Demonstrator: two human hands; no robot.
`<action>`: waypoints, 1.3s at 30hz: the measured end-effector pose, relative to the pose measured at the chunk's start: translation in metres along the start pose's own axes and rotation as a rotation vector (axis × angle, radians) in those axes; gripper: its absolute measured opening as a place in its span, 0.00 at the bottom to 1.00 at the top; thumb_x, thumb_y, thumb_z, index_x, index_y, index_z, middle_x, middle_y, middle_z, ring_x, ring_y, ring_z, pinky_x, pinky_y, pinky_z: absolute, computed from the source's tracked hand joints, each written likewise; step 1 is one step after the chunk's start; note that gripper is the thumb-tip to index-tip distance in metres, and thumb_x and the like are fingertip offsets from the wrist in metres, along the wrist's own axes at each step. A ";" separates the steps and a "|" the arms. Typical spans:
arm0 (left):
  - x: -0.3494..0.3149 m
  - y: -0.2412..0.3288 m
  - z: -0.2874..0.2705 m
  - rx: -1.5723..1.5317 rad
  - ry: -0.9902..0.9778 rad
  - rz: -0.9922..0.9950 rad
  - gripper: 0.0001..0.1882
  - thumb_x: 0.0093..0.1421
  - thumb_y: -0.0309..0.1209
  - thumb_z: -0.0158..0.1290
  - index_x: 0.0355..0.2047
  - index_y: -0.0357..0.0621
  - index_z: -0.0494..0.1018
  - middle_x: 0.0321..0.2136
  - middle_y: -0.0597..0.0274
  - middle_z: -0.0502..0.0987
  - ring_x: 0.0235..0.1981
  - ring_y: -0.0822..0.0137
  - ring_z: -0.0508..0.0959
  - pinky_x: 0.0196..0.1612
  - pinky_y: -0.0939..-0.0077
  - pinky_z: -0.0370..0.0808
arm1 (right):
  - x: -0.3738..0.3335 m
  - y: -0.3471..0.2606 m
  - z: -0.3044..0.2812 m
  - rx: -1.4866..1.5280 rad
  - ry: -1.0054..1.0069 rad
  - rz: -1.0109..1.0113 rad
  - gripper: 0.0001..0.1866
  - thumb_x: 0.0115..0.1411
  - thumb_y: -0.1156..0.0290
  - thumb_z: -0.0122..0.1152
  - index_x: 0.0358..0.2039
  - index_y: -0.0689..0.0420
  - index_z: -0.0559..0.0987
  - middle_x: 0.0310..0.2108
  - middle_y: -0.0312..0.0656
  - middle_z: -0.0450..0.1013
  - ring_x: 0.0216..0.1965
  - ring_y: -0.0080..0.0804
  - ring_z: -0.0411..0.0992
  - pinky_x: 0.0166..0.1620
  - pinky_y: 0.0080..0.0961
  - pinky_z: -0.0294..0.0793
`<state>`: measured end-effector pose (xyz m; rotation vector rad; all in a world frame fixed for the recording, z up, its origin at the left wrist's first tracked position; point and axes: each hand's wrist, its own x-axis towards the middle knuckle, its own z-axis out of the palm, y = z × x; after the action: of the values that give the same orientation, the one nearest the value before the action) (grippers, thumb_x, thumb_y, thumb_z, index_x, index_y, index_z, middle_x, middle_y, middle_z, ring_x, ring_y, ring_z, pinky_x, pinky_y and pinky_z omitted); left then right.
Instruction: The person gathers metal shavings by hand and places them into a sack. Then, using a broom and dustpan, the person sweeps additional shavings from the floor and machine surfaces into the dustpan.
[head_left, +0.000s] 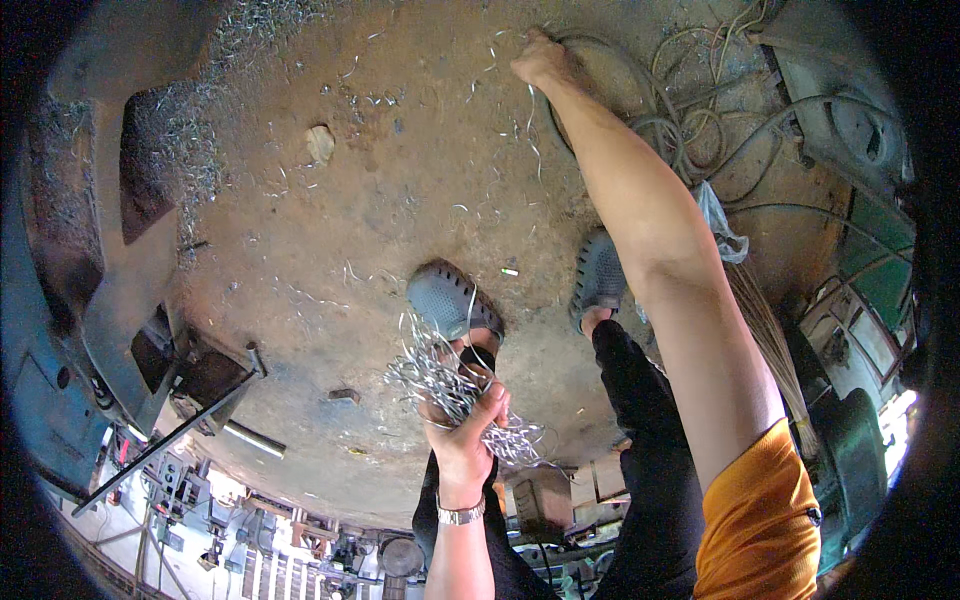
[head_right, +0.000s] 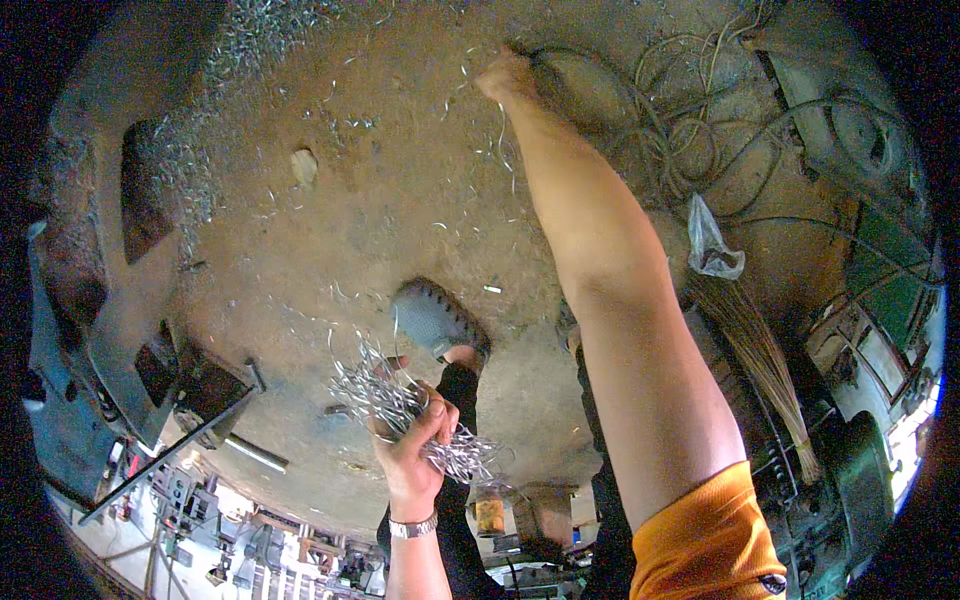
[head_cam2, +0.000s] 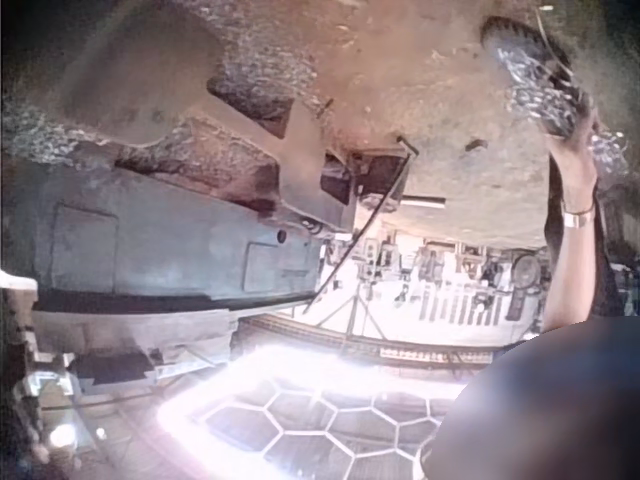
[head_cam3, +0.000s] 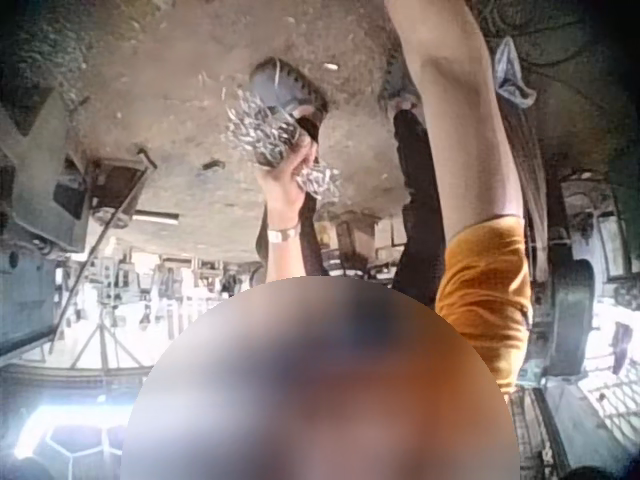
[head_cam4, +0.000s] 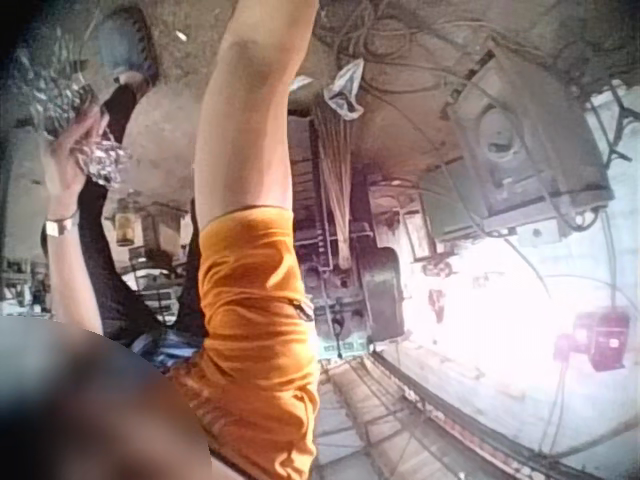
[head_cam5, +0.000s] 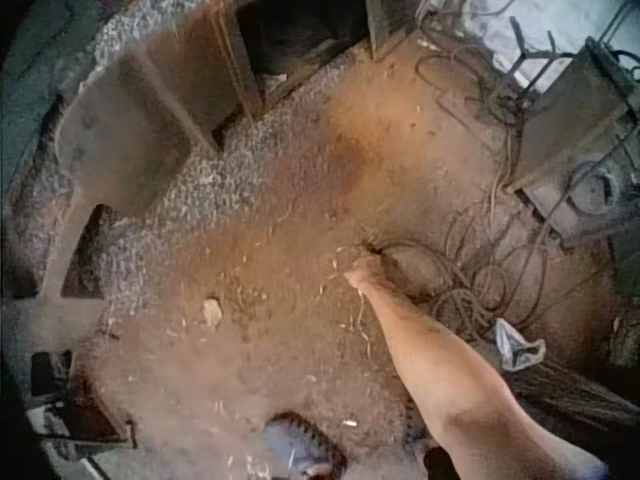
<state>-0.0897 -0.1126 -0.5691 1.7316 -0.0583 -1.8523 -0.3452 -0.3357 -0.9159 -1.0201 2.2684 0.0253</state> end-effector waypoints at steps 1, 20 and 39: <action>-0.001 -0.001 0.000 -0.013 -0.007 -0.002 0.33 0.53 0.16 0.57 0.58 0.40 0.58 0.24 0.62 0.71 0.18 0.72 0.67 0.26 0.74 0.66 | -0.002 0.006 0.000 0.019 0.015 -0.084 0.29 0.52 0.62 0.61 0.56 0.53 0.71 0.43 0.54 0.76 0.45 0.54 0.75 0.49 0.40 0.75; -0.031 -0.025 -0.014 -0.085 0.024 0.098 0.25 0.51 0.18 0.58 0.50 0.41 0.66 0.24 0.64 0.73 0.18 0.72 0.69 0.25 0.74 0.68 | -0.193 0.105 -0.142 0.682 0.182 -0.257 0.11 0.61 0.67 0.61 0.33 0.63 0.82 0.22 0.37 0.75 0.20 0.20 0.68 0.25 0.20 0.66; -0.414 0.230 0.076 0.147 -0.138 0.712 0.29 0.54 0.16 0.59 0.55 0.42 0.64 0.34 0.64 0.74 0.28 0.72 0.75 0.27 0.78 0.72 | -0.531 -0.010 -0.575 0.315 -0.256 -0.452 0.13 0.59 0.64 0.61 0.31 0.63 0.81 0.24 0.49 0.76 0.24 0.38 0.74 0.31 0.33 0.70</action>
<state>-0.0817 -0.1451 -0.0909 1.4064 -0.7764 -1.4408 -0.3923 -0.1430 -0.1587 -1.2492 1.7066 -0.3601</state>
